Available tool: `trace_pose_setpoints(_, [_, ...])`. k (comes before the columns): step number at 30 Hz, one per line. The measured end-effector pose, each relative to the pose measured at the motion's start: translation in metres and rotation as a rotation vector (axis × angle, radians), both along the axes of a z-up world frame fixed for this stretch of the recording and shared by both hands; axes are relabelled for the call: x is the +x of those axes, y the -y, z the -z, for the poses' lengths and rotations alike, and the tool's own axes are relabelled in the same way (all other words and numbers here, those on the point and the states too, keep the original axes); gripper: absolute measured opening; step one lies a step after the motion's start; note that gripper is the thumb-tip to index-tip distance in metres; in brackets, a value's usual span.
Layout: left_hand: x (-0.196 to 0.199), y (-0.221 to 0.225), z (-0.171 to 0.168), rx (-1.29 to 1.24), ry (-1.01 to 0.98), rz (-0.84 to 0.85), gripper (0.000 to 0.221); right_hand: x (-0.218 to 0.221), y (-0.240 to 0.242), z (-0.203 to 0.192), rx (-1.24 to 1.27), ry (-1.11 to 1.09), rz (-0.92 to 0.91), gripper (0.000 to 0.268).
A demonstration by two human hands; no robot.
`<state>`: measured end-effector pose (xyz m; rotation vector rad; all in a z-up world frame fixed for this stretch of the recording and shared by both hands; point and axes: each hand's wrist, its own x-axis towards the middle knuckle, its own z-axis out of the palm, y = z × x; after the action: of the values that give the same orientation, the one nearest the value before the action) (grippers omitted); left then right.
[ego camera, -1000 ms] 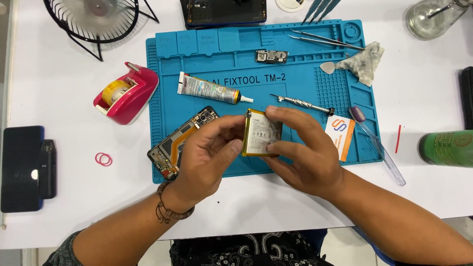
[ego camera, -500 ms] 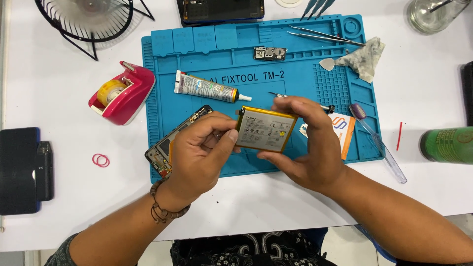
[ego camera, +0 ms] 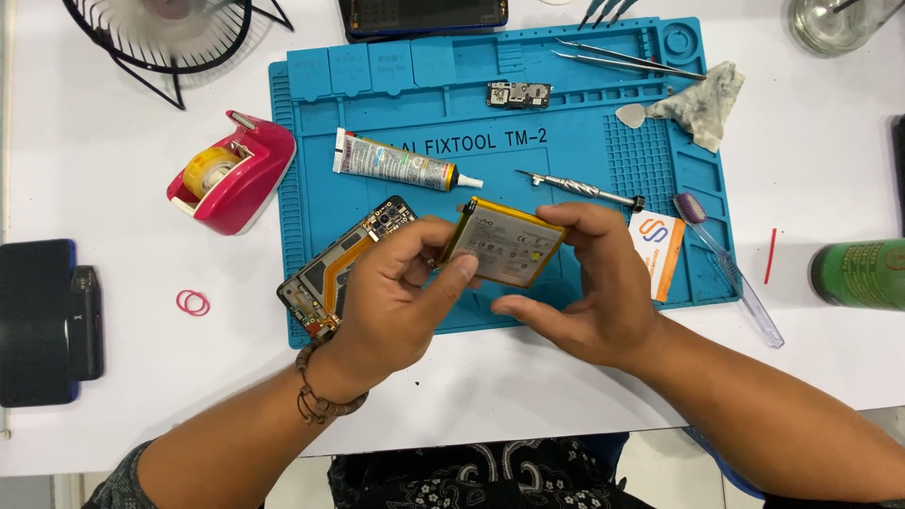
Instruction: The person applies adhesive to the inside of a smartphone chassis, then places a battery into the chassis. The person then uses a screwdriver to secure a metal bracket over the battery connector area.
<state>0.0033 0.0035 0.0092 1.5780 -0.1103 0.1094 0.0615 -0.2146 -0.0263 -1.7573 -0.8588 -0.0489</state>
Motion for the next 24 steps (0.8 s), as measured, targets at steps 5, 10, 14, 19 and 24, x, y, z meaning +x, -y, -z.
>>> trace_pose_setpoints(5, [0.001,-0.005,0.005,-0.017,0.077,-0.038,0.019,0.000,-0.006,-0.023,0.114,-0.343,-0.075,0.025])
trace_pose_setpoints(10, [0.002,-0.004,0.000,0.046,0.043,-0.060,0.024,0.001,-0.009,-0.026,0.075,-0.507,-0.066,0.017])
trace_pose_setpoints(14, [0.007,-0.026,-0.016,0.134,0.214,-0.036,0.029,0.007,-0.001,-0.026,0.133,-0.399,-0.016,0.008])
trace_pose_setpoints(19, [0.008,-0.065,-0.062,0.658,0.488,-0.215,0.031,0.023,0.007,-0.024,0.436,-0.413,0.080,0.018])
trace_pose_setpoints(24, [-0.006,-0.079,-0.045,1.476,-0.165,0.045,0.057,0.024,0.000,-0.027,0.433,-0.458,0.189,0.019])
